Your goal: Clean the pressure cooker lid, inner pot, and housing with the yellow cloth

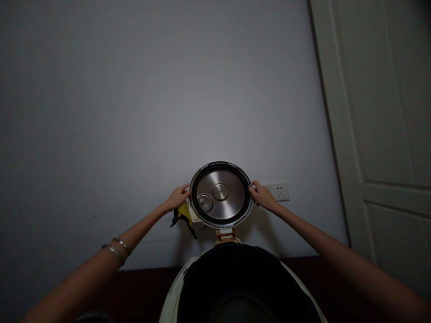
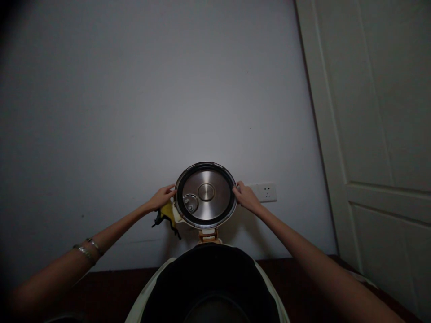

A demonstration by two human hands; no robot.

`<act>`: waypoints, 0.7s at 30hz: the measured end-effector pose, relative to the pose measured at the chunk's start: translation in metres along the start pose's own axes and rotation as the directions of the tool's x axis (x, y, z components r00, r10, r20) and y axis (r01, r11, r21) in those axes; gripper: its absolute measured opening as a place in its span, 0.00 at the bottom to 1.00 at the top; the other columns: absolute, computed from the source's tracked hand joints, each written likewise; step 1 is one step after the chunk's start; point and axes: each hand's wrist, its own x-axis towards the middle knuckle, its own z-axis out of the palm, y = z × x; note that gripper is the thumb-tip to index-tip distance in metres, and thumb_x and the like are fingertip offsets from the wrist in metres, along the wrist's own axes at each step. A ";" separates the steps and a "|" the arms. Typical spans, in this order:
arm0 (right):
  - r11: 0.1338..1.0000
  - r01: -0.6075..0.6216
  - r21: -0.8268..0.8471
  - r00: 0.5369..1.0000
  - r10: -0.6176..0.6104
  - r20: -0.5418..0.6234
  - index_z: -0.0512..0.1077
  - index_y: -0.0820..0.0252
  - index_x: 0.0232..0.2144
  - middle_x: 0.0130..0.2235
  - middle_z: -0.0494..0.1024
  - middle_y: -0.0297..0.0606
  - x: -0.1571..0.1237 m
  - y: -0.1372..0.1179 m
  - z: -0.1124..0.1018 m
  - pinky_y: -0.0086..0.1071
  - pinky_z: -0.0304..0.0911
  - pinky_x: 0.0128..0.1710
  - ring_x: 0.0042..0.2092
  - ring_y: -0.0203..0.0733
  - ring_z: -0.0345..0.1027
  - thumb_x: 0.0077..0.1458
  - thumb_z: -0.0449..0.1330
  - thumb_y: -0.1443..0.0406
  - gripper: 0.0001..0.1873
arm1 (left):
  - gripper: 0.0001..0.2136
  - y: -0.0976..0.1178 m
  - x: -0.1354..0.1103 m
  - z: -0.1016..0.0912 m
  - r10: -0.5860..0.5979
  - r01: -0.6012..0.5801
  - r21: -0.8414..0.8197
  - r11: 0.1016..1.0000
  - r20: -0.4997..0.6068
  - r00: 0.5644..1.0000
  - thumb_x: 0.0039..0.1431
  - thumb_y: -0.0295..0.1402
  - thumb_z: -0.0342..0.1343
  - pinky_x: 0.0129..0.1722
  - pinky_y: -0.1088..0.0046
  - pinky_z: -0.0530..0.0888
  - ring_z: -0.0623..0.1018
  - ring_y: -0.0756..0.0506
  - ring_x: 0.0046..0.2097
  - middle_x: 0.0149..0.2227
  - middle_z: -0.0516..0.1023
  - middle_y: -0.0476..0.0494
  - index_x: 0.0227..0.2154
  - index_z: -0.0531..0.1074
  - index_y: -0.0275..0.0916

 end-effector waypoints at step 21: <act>0.992 -0.052 -0.112 0.996 0.043 -0.084 0.65 0.62 0.46 0.24 0.76 0.37 0.008 -0.004 -0.017 0.28 0.57 0.29 0.25 0.38 0.69 0.60 0.44 0.50 0.24 | 0.30 -0.010 -0.006 -0.025 -0.132 0.134 0.076 0.988 -0.040 0.990 0.50 0.51 0.49 0.23 0.74 0.60 0.66 0.49 0.21 0.20 0.75 0.47 0.48 0.71 0.30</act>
